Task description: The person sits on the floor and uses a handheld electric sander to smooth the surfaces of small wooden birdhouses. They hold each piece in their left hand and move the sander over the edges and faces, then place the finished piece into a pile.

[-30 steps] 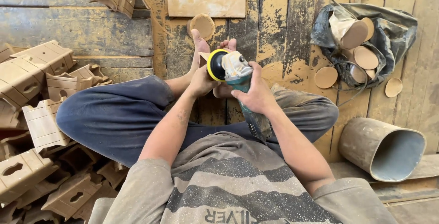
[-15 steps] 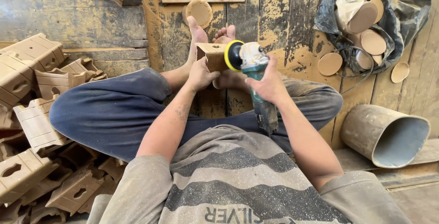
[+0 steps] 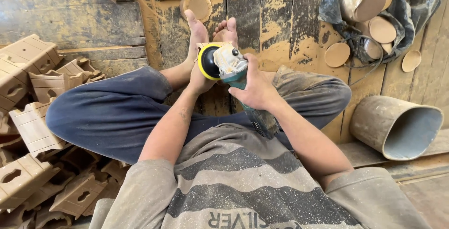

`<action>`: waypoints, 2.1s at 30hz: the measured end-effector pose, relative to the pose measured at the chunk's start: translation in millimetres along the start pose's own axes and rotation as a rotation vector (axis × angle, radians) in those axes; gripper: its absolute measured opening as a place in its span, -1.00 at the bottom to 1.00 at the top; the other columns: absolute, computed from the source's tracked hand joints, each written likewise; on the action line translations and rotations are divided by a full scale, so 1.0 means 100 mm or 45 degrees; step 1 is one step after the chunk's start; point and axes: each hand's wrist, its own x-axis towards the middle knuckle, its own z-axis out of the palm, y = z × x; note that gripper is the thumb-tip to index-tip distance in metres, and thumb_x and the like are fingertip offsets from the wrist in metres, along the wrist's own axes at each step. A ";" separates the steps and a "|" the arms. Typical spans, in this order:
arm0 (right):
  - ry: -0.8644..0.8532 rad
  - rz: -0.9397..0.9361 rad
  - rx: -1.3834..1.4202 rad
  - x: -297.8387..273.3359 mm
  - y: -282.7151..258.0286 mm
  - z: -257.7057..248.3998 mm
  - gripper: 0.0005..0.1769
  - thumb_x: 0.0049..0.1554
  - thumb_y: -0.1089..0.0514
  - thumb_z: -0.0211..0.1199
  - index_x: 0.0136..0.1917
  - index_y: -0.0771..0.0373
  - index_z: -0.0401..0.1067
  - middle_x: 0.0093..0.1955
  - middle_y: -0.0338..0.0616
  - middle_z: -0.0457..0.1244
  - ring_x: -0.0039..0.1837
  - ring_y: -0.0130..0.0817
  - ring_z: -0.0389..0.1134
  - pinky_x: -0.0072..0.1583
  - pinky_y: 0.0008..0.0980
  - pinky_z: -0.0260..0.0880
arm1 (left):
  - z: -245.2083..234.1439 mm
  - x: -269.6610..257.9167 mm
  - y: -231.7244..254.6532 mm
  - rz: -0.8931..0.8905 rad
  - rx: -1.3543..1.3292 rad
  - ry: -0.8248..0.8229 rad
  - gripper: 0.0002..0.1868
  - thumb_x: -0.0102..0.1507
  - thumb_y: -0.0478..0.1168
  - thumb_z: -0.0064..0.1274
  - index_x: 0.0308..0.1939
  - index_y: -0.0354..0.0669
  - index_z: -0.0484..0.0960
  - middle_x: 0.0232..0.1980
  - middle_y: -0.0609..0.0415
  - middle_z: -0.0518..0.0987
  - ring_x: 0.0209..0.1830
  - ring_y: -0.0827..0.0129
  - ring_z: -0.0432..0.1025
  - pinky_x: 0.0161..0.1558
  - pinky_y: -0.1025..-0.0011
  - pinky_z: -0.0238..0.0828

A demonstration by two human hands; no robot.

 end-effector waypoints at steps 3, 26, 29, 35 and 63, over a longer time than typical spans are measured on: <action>-0.042 0.133 -0.019 -0.04 -0.02 -0.07 0.02 0.05 0.20 0.32 0.51 0.21 -0.34 0.50 0.34 0.01 0.42 0.12 0.22 0.42 0.08 0.28 | -0.26 -0.07 0.71 0.409 1.839 -0.057 -0.26 0.48 0.03 -0.24 0.64 -0.20 -0.08 0.71 -0.03 -0.08 0.70 0.25 -0.12 0.66 0.23 -0.21; 0.055 0.135 -0.066 -0.10 0.15 -0.11 -0.04 0.06 0.14 0.35 0.50 0.28 -0.22 0.37 0.51 0.13 0.40 0.37 0.21 0.40 0.18 0.23 | -0.73 -0.16 1.58 1.320 4.288 -0.036 -0.79 0.00 -0.21 0.23 -0.60 -0.15 0.50 -0.52 -0.02 0.56 -0.36 0.06 0.54 -0.09 0.21 0.32; 0.145 0.182 -0.020 -0.03 0.37 -0.19 -0.01 0.07 0.18 0.37 0.52 0.33 -0.24 0.36 0.54 0.13 0.39 0.38 0.22 0.41 0.23 0.21 | -0.72 -0.18 1.57 1.364 4.254 0.018 -0.78 0.02 -0.12 0.25 -0.57 -0.09 0.54 -0.47 0.00 0.57 -0.30 0.13 0.55 -0.06 0.27 0.35; 0.340 0.242 0.011 -0.08 0.59 -0.24 -0.06 0.10 0.09 0.32 0.52 0.24 -0.23 0.32 0.52 0.17 0.38 0.33 0.25 0.39 0.20 0.24 | -0.80 -0.13 1.67 1.419 4.310 0.026 -0.74 -0.02 -0.08 0.34 -0.53 -0.16 0.63 -0.41 -0.03 0.63 -0.17 0.12 0.57 0.06 0.28 0.37; 0.429 0.337 0.181 -0.19 1.11 -0.23 0.11 -0.05 -0.12 0.43 0.55 0.06 -0.18 0.31 0.38 0.19 0.37 0.24 0.26 0.31 0.09 0.27 | -0.42 -0.31 1.15 0.883 2.736 0.480 -0.55 0.21 -0.39 0.21 0.13 -0.17 0.39 -0.06 -0.01 0.62 -0.03 0.22 0.60 0.01 0.30 0.65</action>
